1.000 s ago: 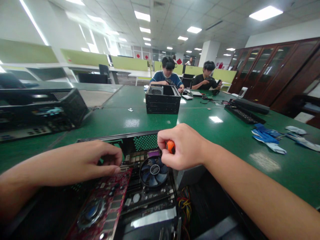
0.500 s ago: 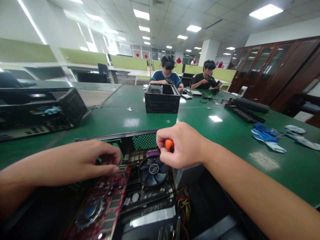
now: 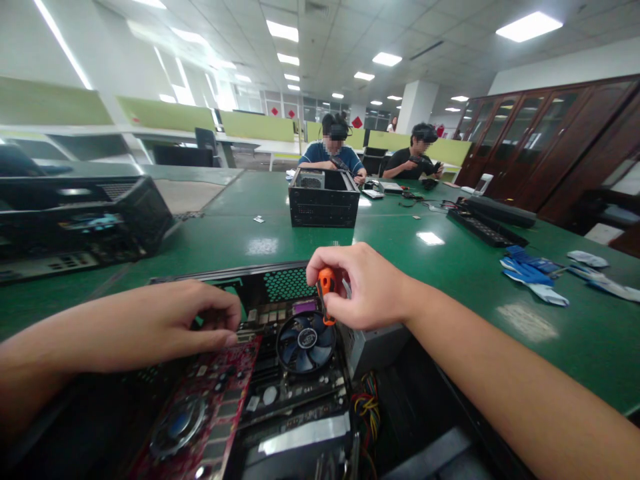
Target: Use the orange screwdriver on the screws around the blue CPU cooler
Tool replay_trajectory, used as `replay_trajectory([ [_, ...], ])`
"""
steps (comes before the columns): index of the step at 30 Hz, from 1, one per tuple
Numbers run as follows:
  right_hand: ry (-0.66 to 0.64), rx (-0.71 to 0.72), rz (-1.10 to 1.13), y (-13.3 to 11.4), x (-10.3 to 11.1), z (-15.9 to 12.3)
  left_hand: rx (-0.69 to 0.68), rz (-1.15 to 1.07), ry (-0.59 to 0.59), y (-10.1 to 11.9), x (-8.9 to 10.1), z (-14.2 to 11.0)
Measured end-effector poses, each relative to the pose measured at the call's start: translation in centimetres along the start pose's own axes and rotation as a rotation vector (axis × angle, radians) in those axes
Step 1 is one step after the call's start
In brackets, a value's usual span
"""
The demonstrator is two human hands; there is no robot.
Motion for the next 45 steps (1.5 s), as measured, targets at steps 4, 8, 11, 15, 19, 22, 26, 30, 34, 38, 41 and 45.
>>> replay_trajectory([
  [4,-0.004,-0.044,-0.013,-0.1,-0.1,0.2,0.021,0.018,-0.012,0.1,0.0,-0.1],
  [8,0.003,-0.059,0.002,0.1,-0.4,0.2,0.019,0.017,-0.005,0.1,0.0,-0.2],
  [11,0.005,-0.024,0.002,0.3,-0.5,0.1,0.004,0.005,0.003,0.1,0.0,-0.2],
  [15,0.068,-0.031,0.032,0.5,-0.5,0.1,0.004,0.005,-0.004,0.0,0.0,0.0],
  [19,0.239,0.001,0.098,0.0,-1.0,0.9,0.0,0.001,-0.002,0.0,0.0,0.0],
  [22,0.288,0.054,0.042,-0.6,-1.8,1.9,-0.004,-0.006,0.009,0.1,0.0,-0.1],
  [26,0.224,0.127,-0.031,-0.9,-3.1,2.8,0.004,-0.018,0.017,0.2,-0.1,-0.3],
  [30,0.197,0.098,-0.058,-0.2,-3.4,2.9,-0.011,-0.022,0.038,0.2,-0.2,-0.4],
  [34,0.18,0.072,-0.06,0.1,-3.4,2.9,-0.019,-0.035,0.046,0.1,-0.3,-0.3],
  [38,0.153,0.064,-0.052,0.3,-3.6,3.0,-0.032,-0.026,0.053,0.0,-0.3,-0.3],
  [41,0.134,0.066,-0.046,0.3,-3.7,3.1,-0.028,-0.024,0.051,0.0,-0.3,-0.3],
  [45,0.151,0.045,-0.048,0.0,-3.6,3.2,-0.015,-0.024,0.04,0.0,-0.3,-0.3],
])
Point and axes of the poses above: each hand's wrist, its own z-axis towards the middle knuckle, its own x-axis out of the back of the hand, y = z × x, the point moved 3 cm from there along z, towards the middle knuckle, and after that the axes turned 7 degrees about -x, right-handed, at the moved point
